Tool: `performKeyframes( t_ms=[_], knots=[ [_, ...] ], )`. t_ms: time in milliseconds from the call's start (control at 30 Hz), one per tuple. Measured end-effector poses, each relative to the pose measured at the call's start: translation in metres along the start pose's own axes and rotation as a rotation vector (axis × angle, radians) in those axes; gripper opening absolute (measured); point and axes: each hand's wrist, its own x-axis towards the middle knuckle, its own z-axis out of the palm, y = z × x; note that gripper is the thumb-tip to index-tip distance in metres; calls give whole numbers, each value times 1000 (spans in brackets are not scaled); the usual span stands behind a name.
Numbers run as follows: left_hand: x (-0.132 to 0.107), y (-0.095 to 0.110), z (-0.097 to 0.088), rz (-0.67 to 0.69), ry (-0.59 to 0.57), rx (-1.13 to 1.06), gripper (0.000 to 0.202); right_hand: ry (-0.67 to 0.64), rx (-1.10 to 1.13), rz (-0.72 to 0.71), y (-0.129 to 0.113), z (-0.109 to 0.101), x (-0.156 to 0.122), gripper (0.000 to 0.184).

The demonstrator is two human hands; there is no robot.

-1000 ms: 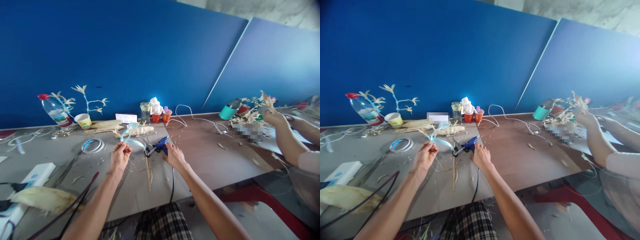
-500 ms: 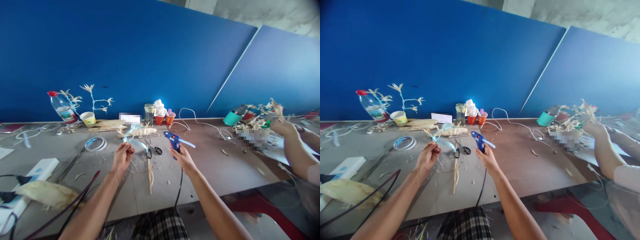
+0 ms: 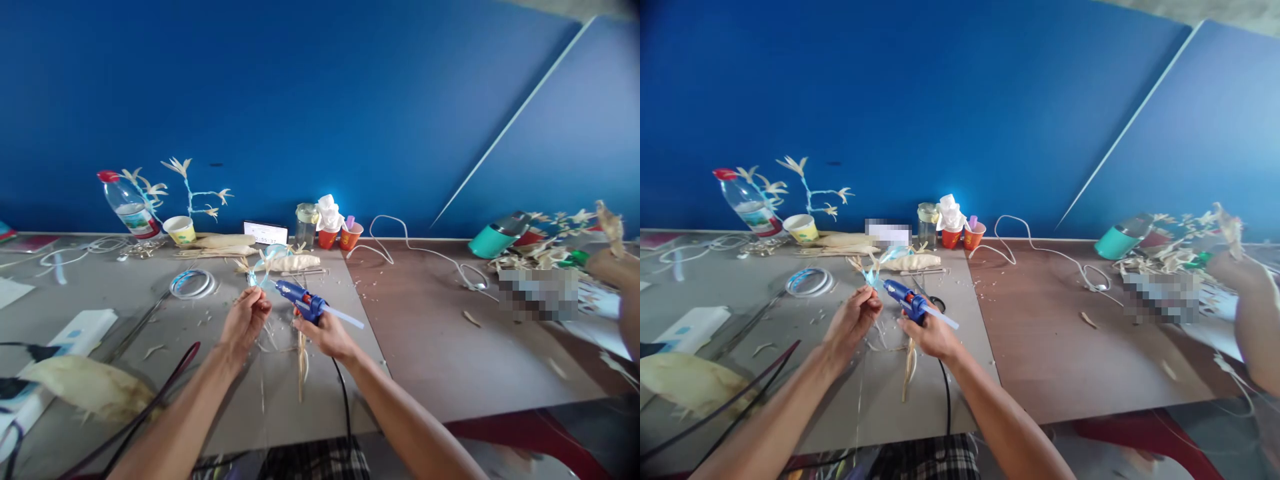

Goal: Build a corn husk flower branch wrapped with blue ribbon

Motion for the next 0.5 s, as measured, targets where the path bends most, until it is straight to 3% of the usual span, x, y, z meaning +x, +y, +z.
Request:
performKeyframes(
  t_ms=[133, 500],
  knots=[
    [-1, 0, 1, -49, -11, -6, 15, -28, -92, -33, 4, 1, 1, 19],
    [-2, 0, 1, -113, -44, -45, 20, 48, -271, -132, 8, 2, 0, 16]
  ],
)
